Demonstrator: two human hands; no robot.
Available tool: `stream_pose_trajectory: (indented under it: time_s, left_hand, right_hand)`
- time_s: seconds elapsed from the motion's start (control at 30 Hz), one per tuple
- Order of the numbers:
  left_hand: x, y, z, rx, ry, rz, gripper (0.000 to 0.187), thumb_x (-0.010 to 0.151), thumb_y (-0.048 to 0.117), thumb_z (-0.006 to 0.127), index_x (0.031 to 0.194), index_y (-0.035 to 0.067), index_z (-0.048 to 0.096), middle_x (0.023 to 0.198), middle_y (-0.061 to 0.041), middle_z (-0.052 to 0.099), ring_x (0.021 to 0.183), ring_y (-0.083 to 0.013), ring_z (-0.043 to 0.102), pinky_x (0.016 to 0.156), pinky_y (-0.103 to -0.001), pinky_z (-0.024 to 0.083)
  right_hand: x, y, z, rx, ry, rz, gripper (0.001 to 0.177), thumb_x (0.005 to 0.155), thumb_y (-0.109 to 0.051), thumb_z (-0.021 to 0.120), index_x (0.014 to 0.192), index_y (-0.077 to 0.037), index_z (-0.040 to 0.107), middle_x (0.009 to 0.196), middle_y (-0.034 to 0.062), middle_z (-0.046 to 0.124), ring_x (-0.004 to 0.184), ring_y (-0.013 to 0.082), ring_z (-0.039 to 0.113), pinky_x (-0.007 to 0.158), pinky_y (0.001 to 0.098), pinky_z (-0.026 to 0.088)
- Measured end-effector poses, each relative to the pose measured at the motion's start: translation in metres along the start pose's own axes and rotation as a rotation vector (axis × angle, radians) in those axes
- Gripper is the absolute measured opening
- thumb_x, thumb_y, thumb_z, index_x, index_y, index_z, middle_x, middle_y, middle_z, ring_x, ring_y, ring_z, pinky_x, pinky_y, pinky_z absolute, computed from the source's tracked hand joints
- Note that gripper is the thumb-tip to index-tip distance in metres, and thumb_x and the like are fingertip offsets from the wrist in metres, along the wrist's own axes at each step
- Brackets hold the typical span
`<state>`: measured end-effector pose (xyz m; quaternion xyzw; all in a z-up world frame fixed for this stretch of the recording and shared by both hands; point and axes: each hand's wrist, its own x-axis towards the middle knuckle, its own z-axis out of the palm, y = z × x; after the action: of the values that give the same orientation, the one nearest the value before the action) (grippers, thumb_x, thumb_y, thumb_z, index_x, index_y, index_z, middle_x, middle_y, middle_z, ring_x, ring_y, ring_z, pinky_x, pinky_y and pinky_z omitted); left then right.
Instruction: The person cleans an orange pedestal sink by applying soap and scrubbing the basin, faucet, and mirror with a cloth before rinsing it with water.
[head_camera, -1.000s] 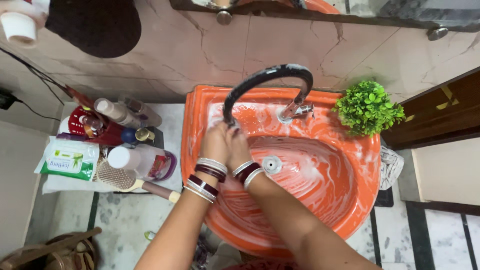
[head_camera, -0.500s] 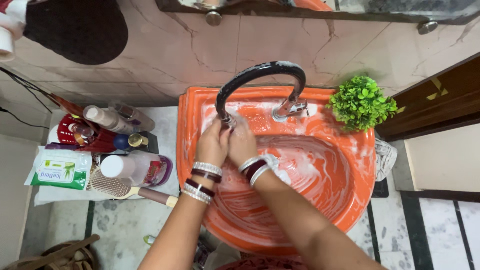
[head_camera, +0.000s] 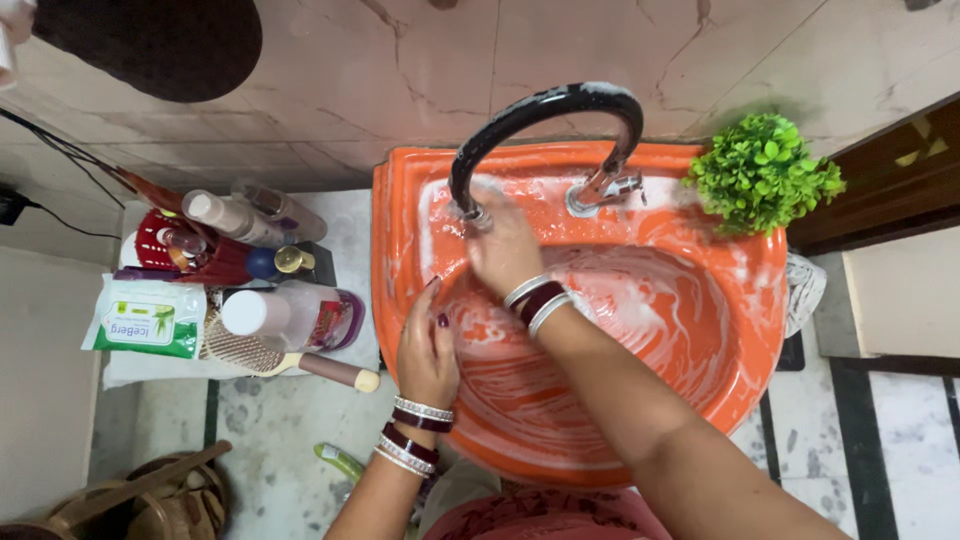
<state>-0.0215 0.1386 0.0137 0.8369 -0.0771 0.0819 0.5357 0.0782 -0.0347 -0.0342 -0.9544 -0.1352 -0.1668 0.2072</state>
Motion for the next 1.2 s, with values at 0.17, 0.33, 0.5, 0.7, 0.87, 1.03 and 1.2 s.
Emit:
stream_pose_trajectory:
  time_s: [0.17,0.33,0.5,0.7,0.87,1.03,1.2]
  left_hand:
    - [0.004,-0.001,-0.009,0.006,-0.025,0.018,0.048,0.098,0.010,0.046,0.143,-0.003,0.050,0.141,-0.024,0.061,0.129,-0.0397,0.060,0.108,-0.045,0.046]
    - [0.016,-0.004,-0.014,-0.022,-0.019,0.002,0.046,0.100,0.013,0.049,0.143,-0.002,0.051,0.142,-0.025,0.060,0.130,-0.0406,0.059,0.108,-0.045,0.047]
    - [0.025,-0.008,-0.017,-0.034,-0.051,0.017,0.050,0.098,0.014,0.049,0.145,-0.003,0.049,0.142,-0.026,0.058,0.132,-0.0420,0.056,0.112,-0.046,0.042]
    - [0.024,-0.022,-0.015,0.021,-0.108,0.053,0.052,0.100,0.016,0.049,0.149,-0.003,0.044,0.150,-0.027,0.052,0.139,-0.0425,0.050,0.116,-0.047,0.038]
    - [0.022,-0.026,-0.012,0.028,-0.140,0.070,0.056,0.099,0.017,0.051,0.150,-0.003,0.041,0.153,-0.026,0.048,0.142,-0.0426,0.046,0.117,-0.048,0.035]
    - [0.019,-0.024,-0.016,0.015,-0.154,0.136,0.056,0.101,0.017,0.050,0.152,-0.003,0.040,0.155,-0.026,0.047,0.144,-0.0422,0.044,0.119,-0.047,0.034]
    - [0.027,-0.020,-0.015,0.026,-0.160,0.108,0.055,0.100,0.016,0.050,0.151,-0.003,0.041,0.153,-0.025,0.048,0.143,-0.0409,0.046,0.119,-0.046,0.035]
  right_hand:
    - [-0.030,-0.025,0.005,-0.150,0.015,0.064,0.051,0.089,-0.017,0.062,0.139,-0.009,0.056,0.138,0.0159,0.058,0.137,0.0341,0.049,0.118,0.0577,0.029]
    - [-0.012,-0.046,0.037,-0.044,0.003,0.046,0.053,0.093,-0.019,0.062,0.144,-0.006,0.055,0.142,0.0148,0.058,0.125,0.0306,0.054,0.117,0.0569,0.033]
    - [0.025,-0.037,0.042,-0.025,0.077,0.042,0.040,0.095,-0.021,0.064,0.133,-0.009,0.062,0.137,0.0139,0.061,0.124,0.0329,0.058,0.108,0.0512,0.042]
    - [-0.018,-0.053,0.024,0.009,0.017,-0.018,0.035,0.091,-0.018,0.064,0.125,-0.008,0.066,0.128,0.0104,0.063,0.123,0.0298,0.059,0.109,0.0524,0.044]
    - [0.035,-0.038,0.030,0.089,-0.004,0.117,0.027,0.098,-0.019,0.061,0.123,-0.009,0.066,0.128,0.0137,0.062,0.121,0.0345,0.058,0.099,0.0483,0.048]
    - [-0.005,-0.053,0.025,0.014,0.081,-0.020,0.049,0.092,-0.016,0.060,0.140,-0.007,0.057,0.130,0.0139,0.061,0.124,0.0327,0.058,0.109,0.0519,0.043]
    - [0.003,-0.046,0.032,-0.024,-0.088,0.061,0.055,0.091,-0.017,0.062,0.146,-0.010,0.055,0.123,0.0143,0.061,0.120,0.0339,0.057,0.109,0.0511,0.042]
